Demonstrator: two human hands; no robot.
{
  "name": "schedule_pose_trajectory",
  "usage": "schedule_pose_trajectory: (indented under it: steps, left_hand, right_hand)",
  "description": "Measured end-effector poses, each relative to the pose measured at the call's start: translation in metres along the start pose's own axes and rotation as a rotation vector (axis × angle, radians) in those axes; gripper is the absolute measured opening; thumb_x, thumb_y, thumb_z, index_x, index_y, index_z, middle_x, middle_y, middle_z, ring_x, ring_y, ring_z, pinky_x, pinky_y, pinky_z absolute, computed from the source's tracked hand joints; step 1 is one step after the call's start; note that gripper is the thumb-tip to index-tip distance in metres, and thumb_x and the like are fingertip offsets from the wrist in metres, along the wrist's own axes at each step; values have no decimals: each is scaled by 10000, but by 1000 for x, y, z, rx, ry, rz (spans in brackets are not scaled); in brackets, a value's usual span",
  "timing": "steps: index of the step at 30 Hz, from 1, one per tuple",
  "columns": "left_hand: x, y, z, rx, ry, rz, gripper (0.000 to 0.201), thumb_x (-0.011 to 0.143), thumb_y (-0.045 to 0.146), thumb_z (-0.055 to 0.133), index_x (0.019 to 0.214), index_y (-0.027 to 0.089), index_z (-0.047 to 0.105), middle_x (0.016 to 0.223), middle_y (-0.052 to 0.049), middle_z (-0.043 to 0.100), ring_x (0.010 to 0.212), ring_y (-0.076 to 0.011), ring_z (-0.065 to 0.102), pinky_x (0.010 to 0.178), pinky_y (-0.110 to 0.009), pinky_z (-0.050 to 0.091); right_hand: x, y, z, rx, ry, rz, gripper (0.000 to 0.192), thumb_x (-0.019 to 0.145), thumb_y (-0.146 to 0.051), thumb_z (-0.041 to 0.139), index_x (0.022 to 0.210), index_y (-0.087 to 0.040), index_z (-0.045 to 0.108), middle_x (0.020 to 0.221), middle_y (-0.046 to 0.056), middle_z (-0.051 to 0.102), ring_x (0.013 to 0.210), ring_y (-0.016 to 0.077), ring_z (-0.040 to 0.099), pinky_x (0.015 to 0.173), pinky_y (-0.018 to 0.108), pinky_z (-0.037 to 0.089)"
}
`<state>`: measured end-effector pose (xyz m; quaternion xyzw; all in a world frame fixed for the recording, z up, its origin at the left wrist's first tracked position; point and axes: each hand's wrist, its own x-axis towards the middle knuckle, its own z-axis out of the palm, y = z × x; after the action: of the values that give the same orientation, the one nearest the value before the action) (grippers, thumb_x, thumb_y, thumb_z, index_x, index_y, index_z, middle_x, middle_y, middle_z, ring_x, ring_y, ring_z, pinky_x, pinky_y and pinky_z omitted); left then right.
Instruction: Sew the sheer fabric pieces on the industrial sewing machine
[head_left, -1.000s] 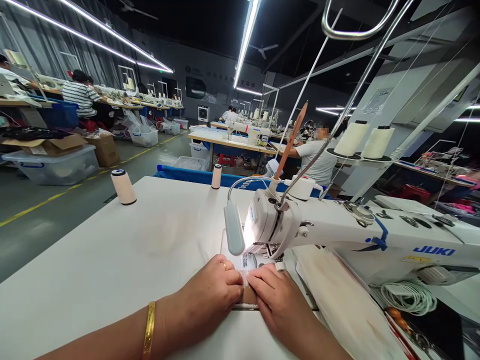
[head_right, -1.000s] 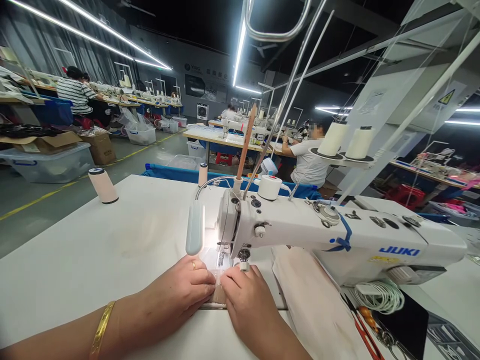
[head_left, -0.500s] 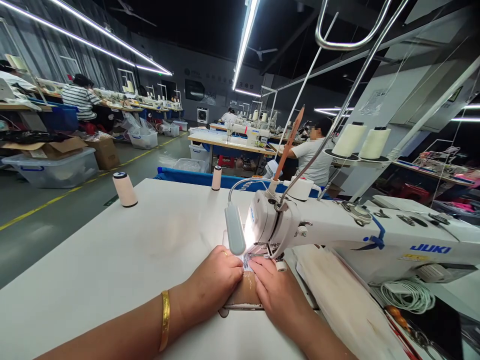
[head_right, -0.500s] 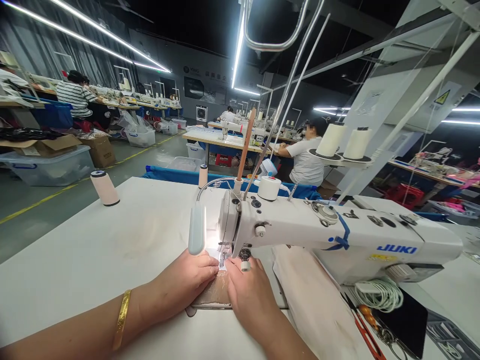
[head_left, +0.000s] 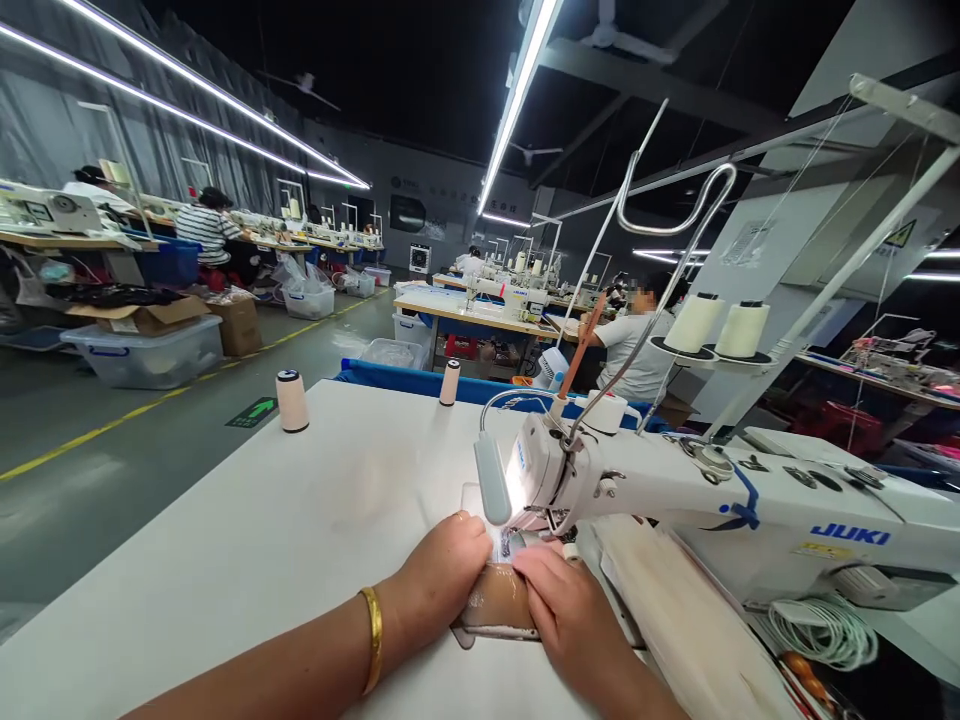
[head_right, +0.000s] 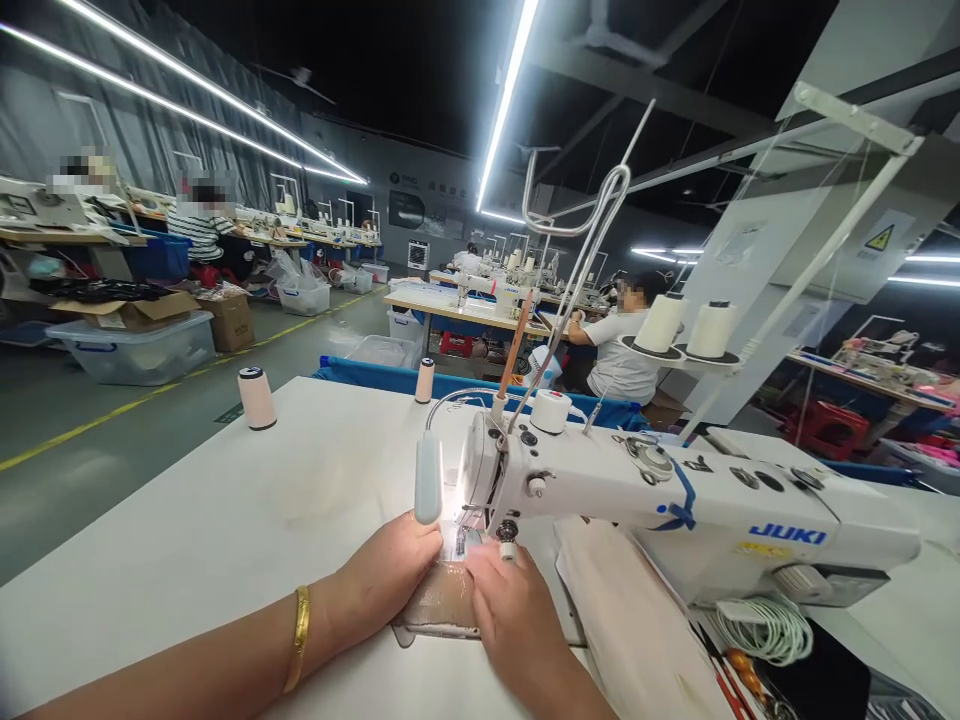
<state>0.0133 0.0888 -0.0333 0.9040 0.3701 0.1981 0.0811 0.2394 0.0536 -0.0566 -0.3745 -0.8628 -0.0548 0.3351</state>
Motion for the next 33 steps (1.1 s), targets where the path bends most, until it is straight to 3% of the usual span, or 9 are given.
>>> schedule_pose_trajectory:
  steps: [2, 4, 8, 13, 17, 22, 27, 30, 33]
  left_hand:
    - [-13, 5, -9, 12, -7, -40, 236, 821, 91, 604, 727, 231, 438, 801, -45, 652, 726, -237, 581, 664, -340, 447]
    - [-31, 12, -21, -43, -10, -66, 217, 875, 102, 547, 738, 231, 440, 745, -13, 630, 659, -201, 558, 613, -310, 419]
    - [-65, 25, -45, -250, 24, -118, 185, 880, 63, 459, 838, 231, 522, 799, 17, 659, 715, -172, 596, 673, -275, 454]
    - [-60, 37, -55, -173, 90, -216, 259, 838, 187, 603, 1094, 220, 607, 1055, -57, 690, 963, -253, 630, 835, -363, 519]
    - [-24, 45, -42, -31, -42, -310, 121, 884, 319, 663, 920, 215, 612, 1022, -69, 687, 975, -275, 623, 866, -384, 505]
    - [16, 38, -24, 2, -112, -360, 120, 886, 164, 551, 782, 194, 601, 952, -128, 697, 923, -313, 651, 805, -391, 483]
    - [20, 26, -29, -132, -179, -380, 160, 779, 116, 536, 645, 195, 573, 814, -110, 685, 834, -285, 644, 759, -369, 462]
    - [10, 20, -42, -330, -315, -369, 116, 710, 193, 595, 595, 200, 616, 703, -48, 672, 760, -238, 637, 684, -310, 461]
    - [0, 19, -57, -559, -444, -370, 151, 694, 306, 619, 700, 209, 735, 681, -9, 690, 710, -210, 646, 619, -267, 458]
  right_hand:
    - [0, -7, -7, 68, 29, -101, 402, 979, -11, 432, 1254, -228, 631, 1112, 81, 775, 1010, 247, 730, 870, 409, 645]
    - [0, -17, -14, 104, -3, -151, 473, 981, -36, 457, 1404, -218, 565, 1294, 116, 735, 1207, 269, 687, 1010, 456, 615]
    - [9, -37, -15, 113, -107, -122, 637, 988, -111, 507, 1605, -215, 390, 1551, 147, 589, 1461, 311, 532, 1120, 511, 559]
    - [20, -41, -6, 188, 102, -101, 513, 994, -40, 435, 1455, -253, 504, 1231, 80, 750, 1130, 240, 708, 911, 392, 636]
    - [13, -35, -5, 158, 245, -19, 356, 1017, -65, 453, 1289, -253, 585, 1040, 46, 756, 940, 219, 708, 805, 353, 614]
    - [4, -28, 0, 151, 259, 96, 277, 1029, -92, 451, 1163, -257, 630, 938, 23, 734, 826, 207, 679, 727, 327, 579]
    - [3, -23, 5, 183, 245, 137, 268, 1021, -90, 453, 1116, -251, 645, 879, 5, 719, 777, 195, 655, 699, 306, 548]
    - [4, -21, 3, 228, 230, 146, 259, 1016, -94, 454, 1085, -248, 650, 867, 1, 715, 769, 192, 650, 701, 301, 533]
    - [6, -22, 2, 257, 216, 158, 261, 1016, -97, 446, 1085, -239, 653, 892, 16, 722, 792, 196, 655, 717, 305, 527]
